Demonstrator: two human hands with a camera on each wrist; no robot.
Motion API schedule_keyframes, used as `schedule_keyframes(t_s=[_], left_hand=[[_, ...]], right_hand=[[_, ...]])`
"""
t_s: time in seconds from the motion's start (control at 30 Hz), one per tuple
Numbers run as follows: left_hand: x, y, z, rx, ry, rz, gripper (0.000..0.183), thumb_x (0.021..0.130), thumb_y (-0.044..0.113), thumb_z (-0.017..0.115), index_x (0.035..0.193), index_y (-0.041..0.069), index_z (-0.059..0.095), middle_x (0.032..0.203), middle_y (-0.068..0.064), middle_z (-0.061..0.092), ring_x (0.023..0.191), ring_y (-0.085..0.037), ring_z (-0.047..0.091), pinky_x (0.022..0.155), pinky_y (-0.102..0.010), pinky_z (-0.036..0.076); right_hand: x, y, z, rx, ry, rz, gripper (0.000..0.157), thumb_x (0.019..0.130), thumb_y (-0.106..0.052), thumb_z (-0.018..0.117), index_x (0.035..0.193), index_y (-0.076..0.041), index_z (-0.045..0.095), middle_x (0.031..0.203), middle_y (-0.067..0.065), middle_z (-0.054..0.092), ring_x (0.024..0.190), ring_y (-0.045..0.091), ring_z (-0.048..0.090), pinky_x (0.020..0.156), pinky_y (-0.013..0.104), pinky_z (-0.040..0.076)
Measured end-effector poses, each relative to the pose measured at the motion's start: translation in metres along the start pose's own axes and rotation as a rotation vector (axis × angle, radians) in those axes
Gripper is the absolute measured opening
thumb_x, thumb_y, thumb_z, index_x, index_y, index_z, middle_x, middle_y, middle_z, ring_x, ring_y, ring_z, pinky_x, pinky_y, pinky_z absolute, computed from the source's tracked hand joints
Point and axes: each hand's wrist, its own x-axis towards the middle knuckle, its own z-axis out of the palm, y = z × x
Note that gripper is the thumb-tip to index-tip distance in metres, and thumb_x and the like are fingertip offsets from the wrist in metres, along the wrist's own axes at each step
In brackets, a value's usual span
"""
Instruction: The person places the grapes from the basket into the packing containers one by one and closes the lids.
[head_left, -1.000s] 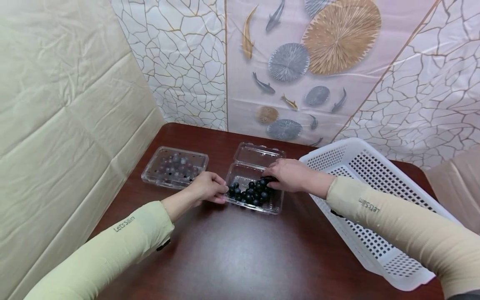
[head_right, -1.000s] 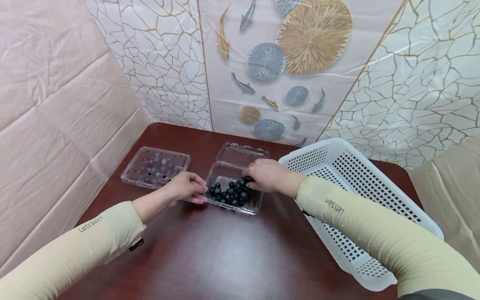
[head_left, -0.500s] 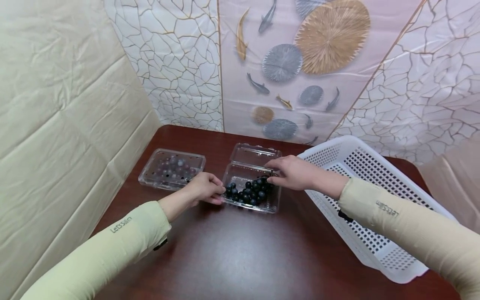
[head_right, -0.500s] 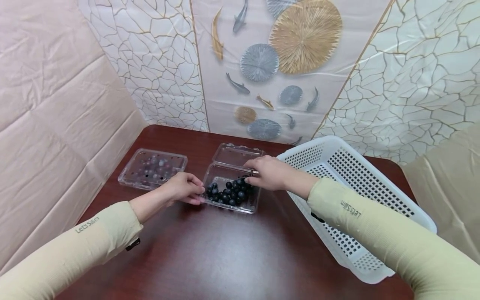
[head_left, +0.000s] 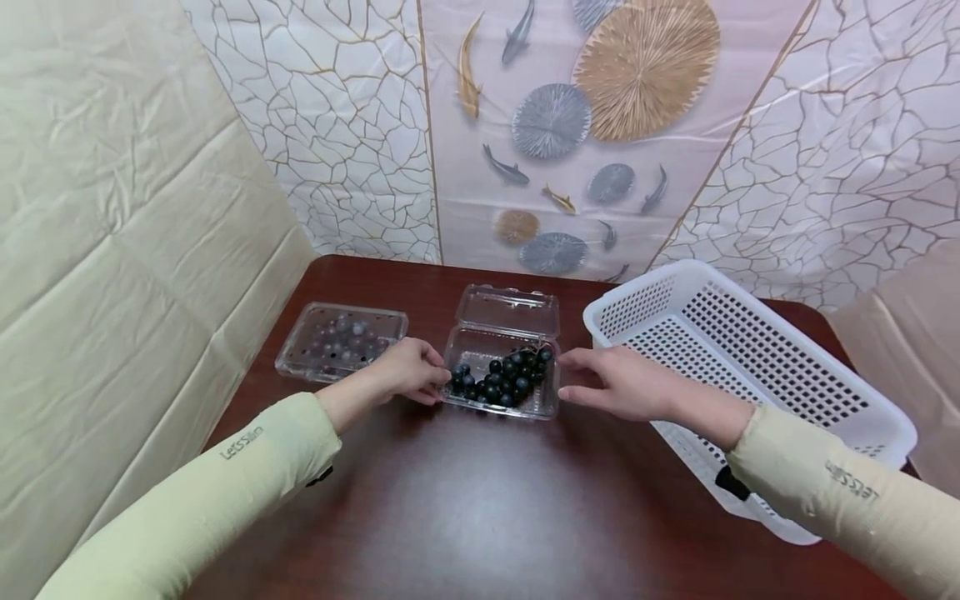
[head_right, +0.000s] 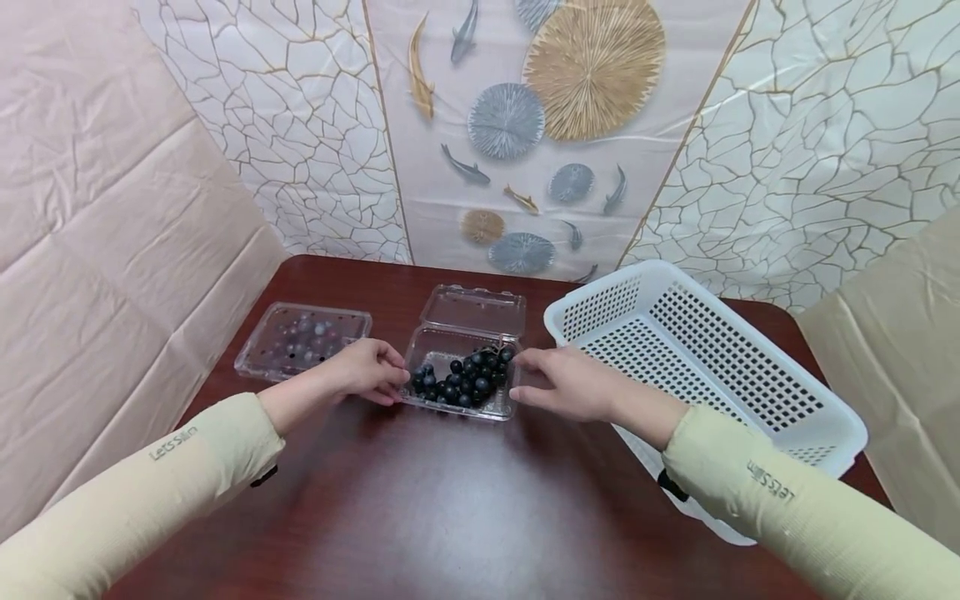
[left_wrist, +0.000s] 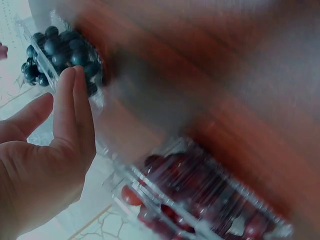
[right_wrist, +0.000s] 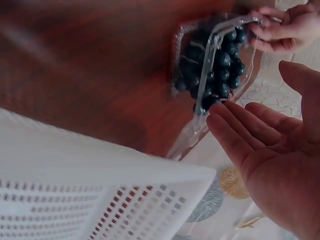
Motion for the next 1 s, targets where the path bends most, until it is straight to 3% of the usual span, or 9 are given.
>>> schedule_keyframes(t_s=[0.33, 0.57, 0.7, 0.77, 0.83, 0.93, 1.0], left_hand=[[0.014, 0.023, -0.01, 0.185, 0.101, 0.036, 0.035, 0.105, 0.015, 0.071, 0.13, -0.007, 0.061, 0.119, -0.022, 0.073, 0.1, -0.03, 0.078, 0.082, -0.037, 0.07], [0.028, 0.038, -0.014, 0.255, 0.116, 0.049, 0.042, 0.106, 0.021, 0.07, 0.136, -0.007, 0.059, 0.132, -0.024, 0.067, 0.099, -0.029, 0.078, 0.09, -0.041, 0.069], [0.038, 0.044, -0.015, 0.293, 0.138, 0.056, 0.042, 0.106, 0.023, 0.07, 0.134, -0.007, 0.061, 0.141, -0.025, 0.063, 0.097, -0.028, 0.079, 0.09, -0.04, 0.069], [0.043, 0.047, -0.016, 0.315, 0.154, 0.061, 0.032, 0.105, 0.023, 0.069, 0.119, -0.006, 0.067, 0.129, -0.024, 0.068, 0.096, -0.028, 0.08, 0.09, -0.041, 0.069], [0.047, 0.05, -0.016, 0.33, 0.167, 0.06, 0.026, 0.105, 0.022, 0.068, 0.094, -0.001, 0.068, 0.099, -0.016, 0.073, 0.095, -0.029, 0.08, 0.091, -0.041, 0.069], [0.053, 0.054, -0.016, 0.332, 0.169, 0.052, 0.039, 0.104, 0.022, 0.066, 0.069, 0.008, 0.059, 0.065, -0.006, 0.062, 0.095, -0.032, 0.079, 0.089, -0.041, 0.069], [0.056, 0.057, -0.016, 0.327, 0.164, 0.038, 0.043, 0.104, 0.023, 0.066, 0.065, 0.011, 0.055, 0.061, -0.003, 0.059, 0.096, -0.033, 0.078, 0.086, -0.038, 0.069]], right_hand=[[-0.022, -0.01, 0.026, 0.096, 0.016, 0.13, 0.072, 0.107, -0.047, 0.065, 0.154, 0.005, 0.049, 0.145, 0.021, 0.065, 0.133, 0.036, 0.064, 0.109, 0.059, 0.056], [-0.035, -0.018, 0.05, 0.183, 0.087, 0.229, 0.086, 0.107, -0.052, 0.062, 0.165, 0.004, 0.031, 0.163, 0.023, 0.046, 0.143, 0.038, 0.055, 0.118, 0.06, 0.048], [-0.037, -0.018, 0.062, 0.307, 0.095, 0.321, 0.089, 0.108, -0.054, 0.06, 0.168, 0.0, 0.023, 0.169, 0.021, 0.038, 0.148, 0.039, 0.048, 0.12, 0.061, 0.045], [-0.036, -0.017, 0.068, 0.408, 0.083, 0.355, 0.09, 0.109, -0.052, 0.059, 0.169, 0.0, 0.018, 0.169, 0.023, 0.037, 0.15, 0.04, 0.046, 0.121, 0.061, 0.045], [-0.035, -0.015, 0.074, 0.504, 0.073, 0.384, 0.09, 0.11, -0.049, 0.059, 0.17, 0.001, 0.015, 0.167, 0.023, 0.04, 0.149, 0.039, 0.047, 0.122, 0.06, 0.044], [-0.032, -0.01, 0.084, 0.661, 0.075, 0.395, 0.086, 0.112, -0.041, 0.058, 0.169, 0.004, 0.011, 0.16, 0.026, 0.049, 0.139, 0.038, 0.059, 0.121, 0.059, 0.045], [-0.03, -0.007, 0.09, 0.765, 0.082, 0.406, 0.083, 0.113, -0.037, 0.056, 0.168, 0.006, 0.01, 0.154, 0.028, 0.055, 0.132, 0.037, 0.065, 0.119, 0.055, 0.049]])
